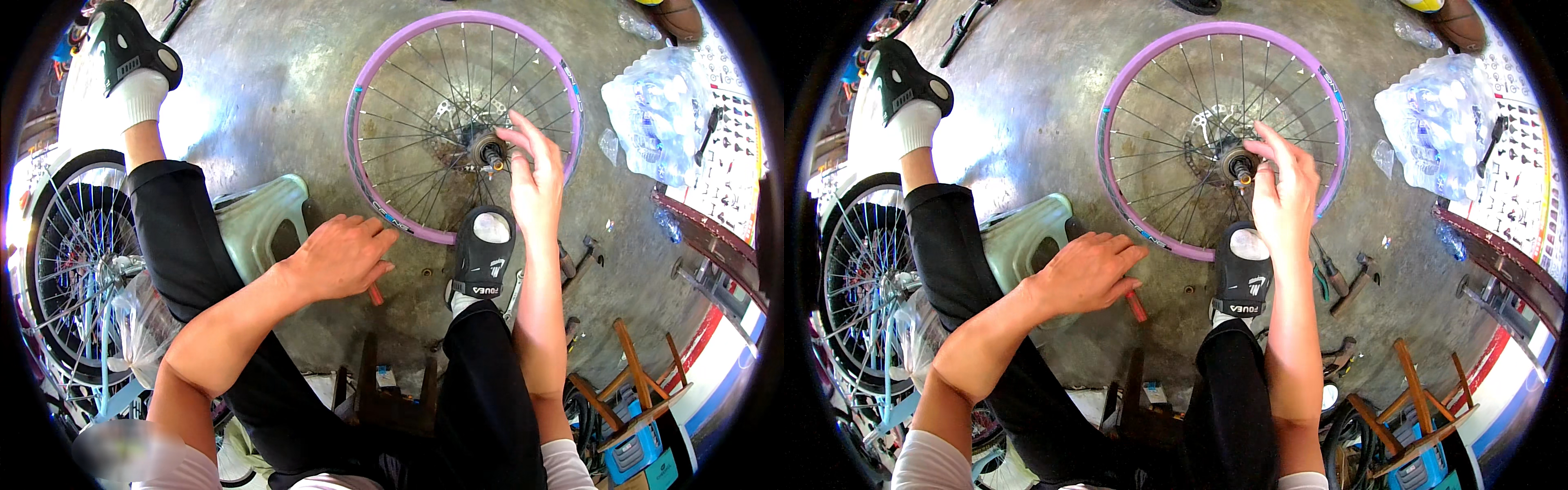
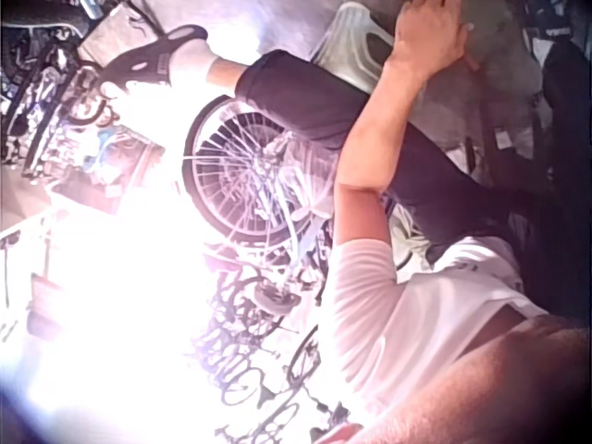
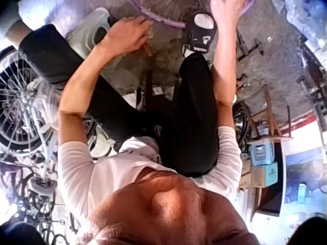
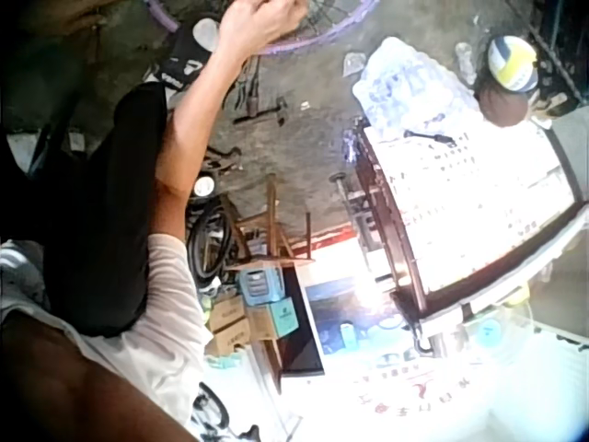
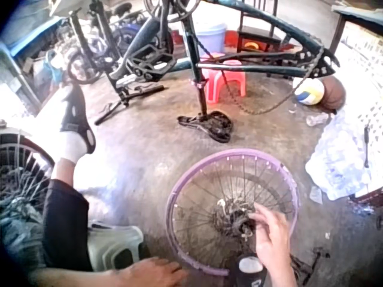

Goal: The person works on a bicycle wheel hub, using a hammer and a metal rod to strike the axle area while the wheel is positioned on their lap and the floor.

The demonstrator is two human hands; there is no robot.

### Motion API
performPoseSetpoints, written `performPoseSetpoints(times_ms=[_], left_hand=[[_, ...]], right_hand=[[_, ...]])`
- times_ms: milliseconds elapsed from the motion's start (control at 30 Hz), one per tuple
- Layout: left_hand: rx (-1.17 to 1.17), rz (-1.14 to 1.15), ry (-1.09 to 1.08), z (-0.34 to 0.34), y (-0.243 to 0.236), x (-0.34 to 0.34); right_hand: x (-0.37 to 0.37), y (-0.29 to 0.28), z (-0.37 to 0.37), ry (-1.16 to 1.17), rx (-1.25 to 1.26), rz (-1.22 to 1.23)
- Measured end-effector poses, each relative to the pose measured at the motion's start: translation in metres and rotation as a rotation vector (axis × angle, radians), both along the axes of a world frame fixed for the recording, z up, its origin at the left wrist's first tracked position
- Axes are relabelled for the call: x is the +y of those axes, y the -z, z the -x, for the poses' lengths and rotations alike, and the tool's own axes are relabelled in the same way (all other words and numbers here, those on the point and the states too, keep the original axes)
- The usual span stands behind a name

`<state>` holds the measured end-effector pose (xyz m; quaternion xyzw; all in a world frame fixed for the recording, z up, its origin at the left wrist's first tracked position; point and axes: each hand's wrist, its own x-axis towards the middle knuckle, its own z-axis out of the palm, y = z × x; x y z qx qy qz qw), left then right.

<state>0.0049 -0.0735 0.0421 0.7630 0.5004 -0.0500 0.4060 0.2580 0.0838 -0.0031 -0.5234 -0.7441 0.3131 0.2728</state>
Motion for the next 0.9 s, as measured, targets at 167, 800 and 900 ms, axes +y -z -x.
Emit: performPoseSetpoints(times_ms=[167,800,900], left_hand=[[0.005,-0.024,-0.003,0.001,0.003,0.001],[-0.001,-0.086,-0.018,-0.002,0.004,-0.011],[-0.011,-0.099,-0.027,-0.001,0.007,-0.014]], right_hand=[[0.005,0.002,-0.001,0.115,-0.038,-0.123],[-0.002,-0.002,0.010,-0.082,0.104,-0.074],[-0.002,0.001,0.011,0.064,0.074,-0.062]])
